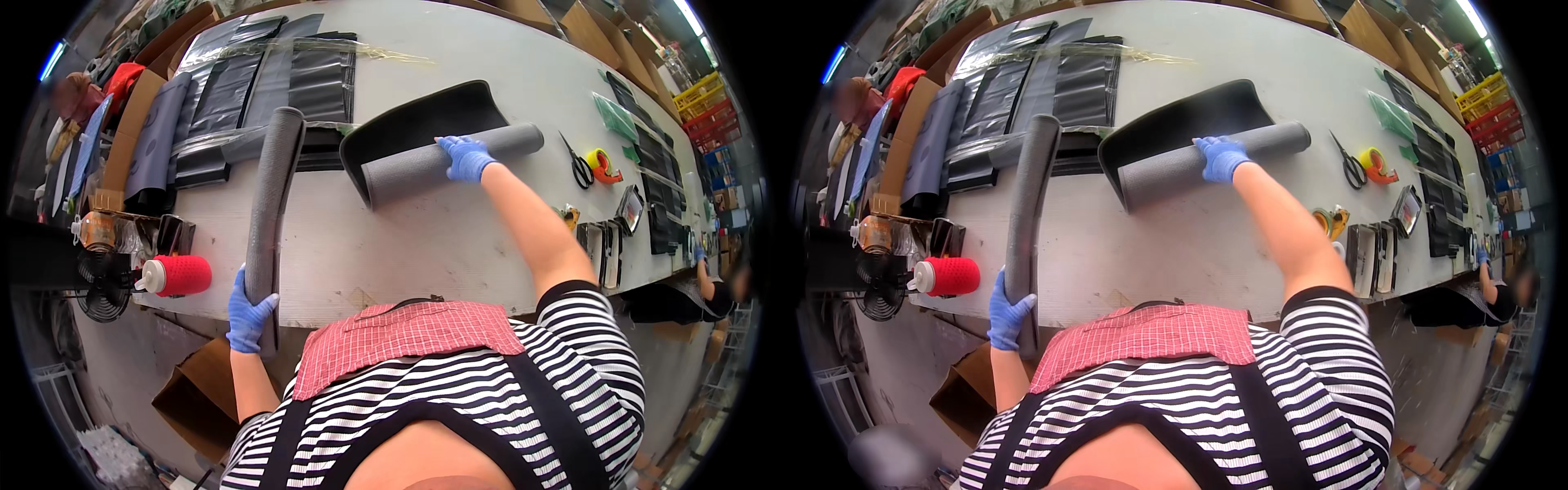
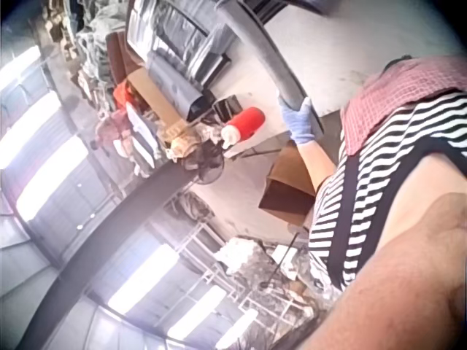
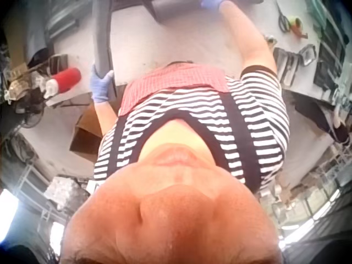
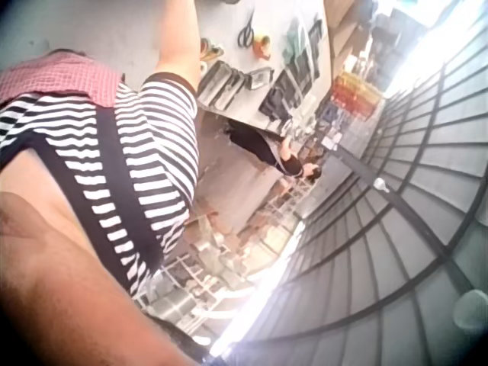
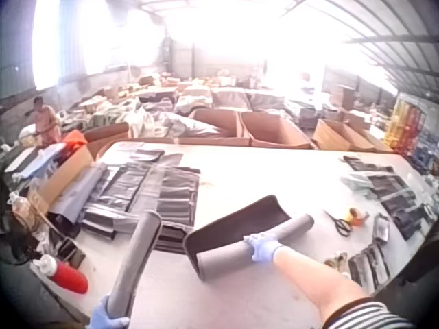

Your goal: The person rolls a gray textured sheet over a black panel, places the rolled item into a clear plastic bag, and then inserts it into a long black plastic sleeve, sealing it with tape and a label.

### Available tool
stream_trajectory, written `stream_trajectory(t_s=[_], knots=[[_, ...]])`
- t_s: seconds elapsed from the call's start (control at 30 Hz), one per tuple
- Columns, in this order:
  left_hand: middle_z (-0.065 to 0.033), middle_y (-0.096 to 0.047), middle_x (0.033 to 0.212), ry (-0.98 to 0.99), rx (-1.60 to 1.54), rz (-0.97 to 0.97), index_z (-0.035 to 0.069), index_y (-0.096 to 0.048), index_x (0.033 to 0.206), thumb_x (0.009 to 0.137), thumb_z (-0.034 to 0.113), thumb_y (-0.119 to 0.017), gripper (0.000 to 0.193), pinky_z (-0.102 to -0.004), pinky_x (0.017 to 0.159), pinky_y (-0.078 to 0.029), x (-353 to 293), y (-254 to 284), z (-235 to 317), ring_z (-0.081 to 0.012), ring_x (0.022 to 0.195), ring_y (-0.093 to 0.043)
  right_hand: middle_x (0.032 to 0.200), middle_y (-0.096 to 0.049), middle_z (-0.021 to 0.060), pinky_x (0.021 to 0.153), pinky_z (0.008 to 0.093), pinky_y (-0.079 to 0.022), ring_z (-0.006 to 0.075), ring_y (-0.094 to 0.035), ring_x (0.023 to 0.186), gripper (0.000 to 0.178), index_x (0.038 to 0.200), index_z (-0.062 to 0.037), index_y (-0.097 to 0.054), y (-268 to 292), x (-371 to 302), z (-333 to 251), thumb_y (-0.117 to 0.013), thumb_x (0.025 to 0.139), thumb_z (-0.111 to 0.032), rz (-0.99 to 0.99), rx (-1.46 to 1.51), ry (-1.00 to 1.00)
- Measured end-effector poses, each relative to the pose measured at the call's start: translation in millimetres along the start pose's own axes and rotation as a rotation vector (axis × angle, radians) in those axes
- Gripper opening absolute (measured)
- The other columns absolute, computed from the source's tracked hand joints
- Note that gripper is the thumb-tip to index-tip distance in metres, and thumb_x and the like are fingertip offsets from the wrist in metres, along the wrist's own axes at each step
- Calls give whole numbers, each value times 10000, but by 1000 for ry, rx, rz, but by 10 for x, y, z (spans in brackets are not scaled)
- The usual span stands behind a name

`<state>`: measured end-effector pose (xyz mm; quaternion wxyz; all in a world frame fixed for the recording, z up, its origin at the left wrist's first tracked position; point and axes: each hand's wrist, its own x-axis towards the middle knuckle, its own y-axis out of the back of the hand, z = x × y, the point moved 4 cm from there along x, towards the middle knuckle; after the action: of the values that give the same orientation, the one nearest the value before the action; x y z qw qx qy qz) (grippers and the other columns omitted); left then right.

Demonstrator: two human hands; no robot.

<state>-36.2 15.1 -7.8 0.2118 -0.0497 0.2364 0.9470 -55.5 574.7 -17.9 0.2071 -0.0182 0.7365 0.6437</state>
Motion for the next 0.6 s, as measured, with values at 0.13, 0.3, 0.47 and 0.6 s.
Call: stream_trajectory(t_s=[0.13,0.3,0.47,0.6], knots=[[-119,-559,1324,19,-220,114,-27,-330,1500,709,171,-866,976,-342,1053,-431,105,101,42,-213,1192,-550,1412,-480,123,1050,503,-369,310,-420,1345,1004,1527,-214,-370,371,-82,-247,-869,666,-341,-313,-493,201],[-114,-552,1331,23,-297,125,-27,-344,1494,700,190,-876,980,-343,1055,-430,187,145,99,-211,1204,-541,1299,-605,145,1024,399,-464,312,-575,1223,846,1416,-105,-485,-207,-167,108,-850,673,-281,-168,-306,406],[-108,-554,1334,-11,-365,129,-15,-361,1490,694,191,-888,977,-343,1059,-429,369,65,303,-208,1219,-534,1089,-685,163,875,393,-548,333,-659,1032,455,1183,-88,-640,304,327,854,-771,771,-231,181,729,41],[-103,-559,1328,-34,-386,156,-21,-369,1485,699,181,-892,965,-343,1058,-431,351,41,387,-206,1212,-539,1046,-687,187,868,414,-545,360,-655,1008,449,1183,-71,-633,1493,155,602,-763,797,-260,668,50,18]])
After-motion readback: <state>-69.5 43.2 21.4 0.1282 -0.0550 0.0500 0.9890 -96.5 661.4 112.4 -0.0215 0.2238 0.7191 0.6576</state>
